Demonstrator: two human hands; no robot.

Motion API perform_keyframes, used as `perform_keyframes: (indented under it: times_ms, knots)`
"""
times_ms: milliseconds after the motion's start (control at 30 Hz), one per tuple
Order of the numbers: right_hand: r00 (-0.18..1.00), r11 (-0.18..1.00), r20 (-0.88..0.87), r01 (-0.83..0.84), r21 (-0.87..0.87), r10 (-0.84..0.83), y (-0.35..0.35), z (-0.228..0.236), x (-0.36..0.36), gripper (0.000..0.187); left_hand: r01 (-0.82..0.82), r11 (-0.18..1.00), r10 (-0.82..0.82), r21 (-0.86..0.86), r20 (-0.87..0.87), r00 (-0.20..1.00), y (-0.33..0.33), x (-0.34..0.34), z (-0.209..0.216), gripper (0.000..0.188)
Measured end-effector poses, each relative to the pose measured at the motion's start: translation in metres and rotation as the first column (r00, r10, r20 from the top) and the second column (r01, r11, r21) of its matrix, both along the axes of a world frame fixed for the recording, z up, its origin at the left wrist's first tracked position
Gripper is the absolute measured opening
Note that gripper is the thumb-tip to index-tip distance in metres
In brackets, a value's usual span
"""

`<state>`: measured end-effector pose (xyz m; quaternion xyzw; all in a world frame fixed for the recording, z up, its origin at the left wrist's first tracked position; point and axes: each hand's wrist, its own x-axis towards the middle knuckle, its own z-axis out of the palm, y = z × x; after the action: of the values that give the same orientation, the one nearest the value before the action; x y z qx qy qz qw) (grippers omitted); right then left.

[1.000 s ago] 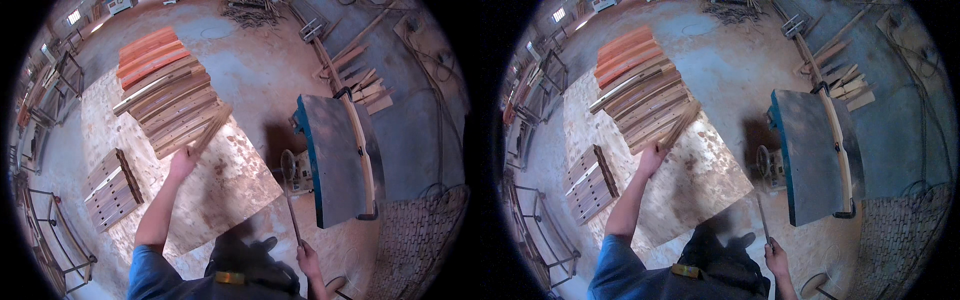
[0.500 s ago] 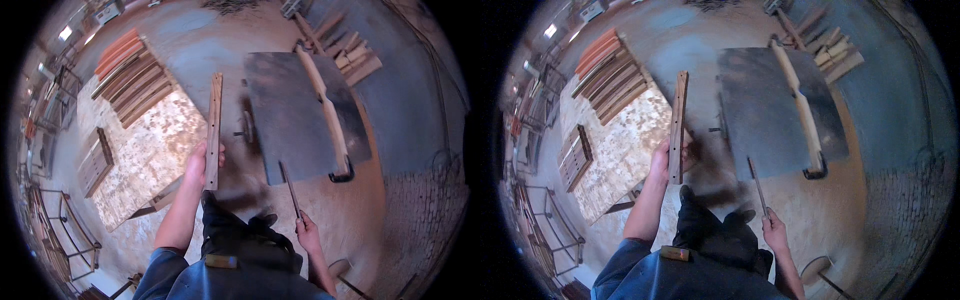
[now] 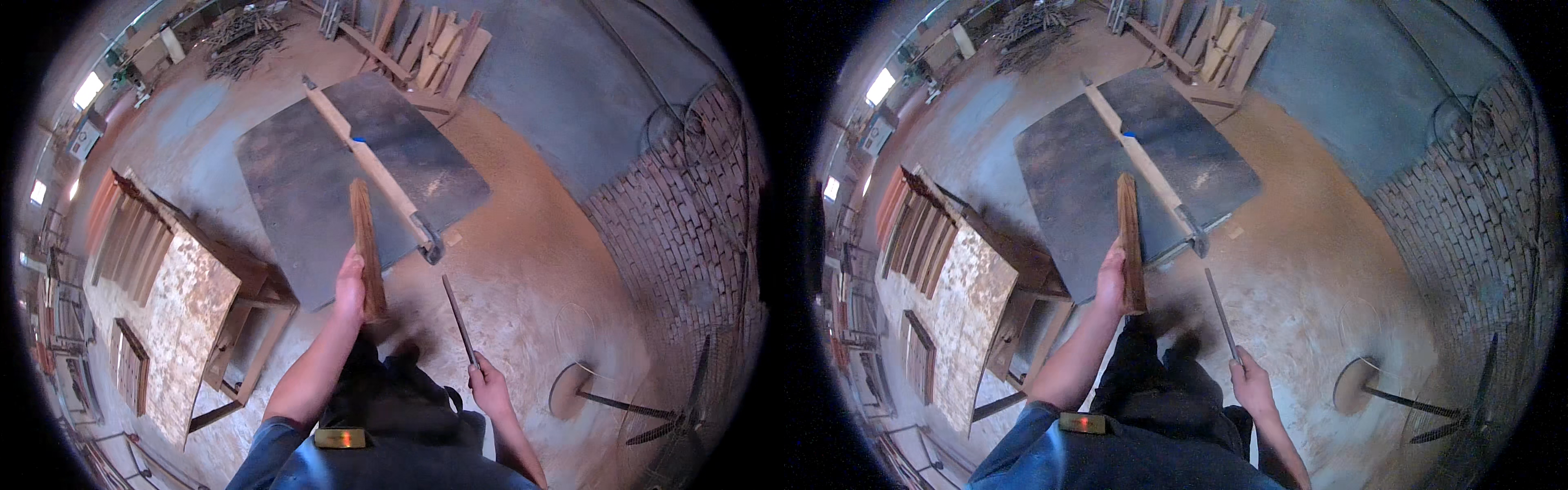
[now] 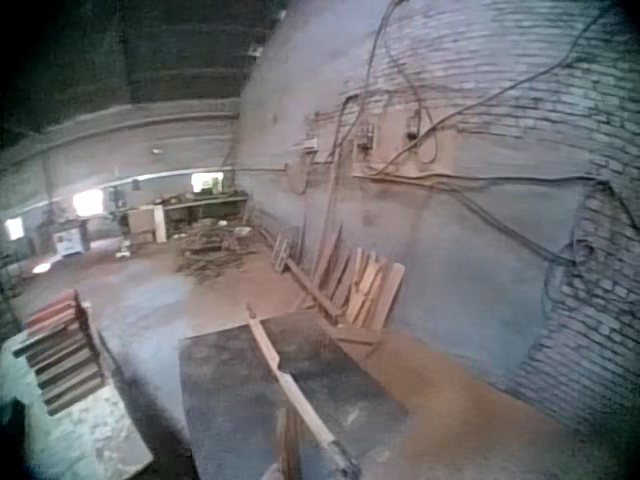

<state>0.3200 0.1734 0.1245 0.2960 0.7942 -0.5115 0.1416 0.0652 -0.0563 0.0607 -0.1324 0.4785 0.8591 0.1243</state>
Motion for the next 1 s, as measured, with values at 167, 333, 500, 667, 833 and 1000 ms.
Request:
perform_keyframes:
  times_ms: [167,333,500,667,833,1000]
  knots:
    - [0.995,0.995,0.021,0.098,0.02,-0.099,0.014,0.013,0.024,0.045,0.133,0.849,-0.136,-0.511,0.031,0.99,0.056,-0.032,0.013,0.043]
    - [0.998,0.998,0.037,0.059,-0.004,-0.059,0.012,0.035,0.012,0.045,0.304,0.545,-0.3,-0.781,0.157,0.941,0.061,-0.088,0.013,0.036]
    - [0.995,0.996,0.043,-0.09,-0.003,0.09,0.004,0.041,-0.024,0.046,0.174,0.019,-0.503,-0.985,0.141,0.853,0.044,-0.121,-0.019,0.042]
    - [0.983,0.988,0.1,-0.154,0.018,0.151,0.004,0.045,-0.054,0.045,0.155,0.161,-0.432,-0.975,0.071,0.899,0.052,-0.114,-0.02,0.047]
    - [0.97,0.979,0.157,-0.196,0.049,0.186,0.006,0.044,-0.065,0.045,0.159,0.167,-0.385,-0.973,0.084,0.919,0.058,-0.113,-0.019,0.052]
    - [0.953,0.969,0.213,-0.236,0.075,0.215,0.006,0.044,-0.077,0.044,0.234,0.156,-0.395,-0.96,0.156,0.905,0.057,-0.122,-0.011,0.056]
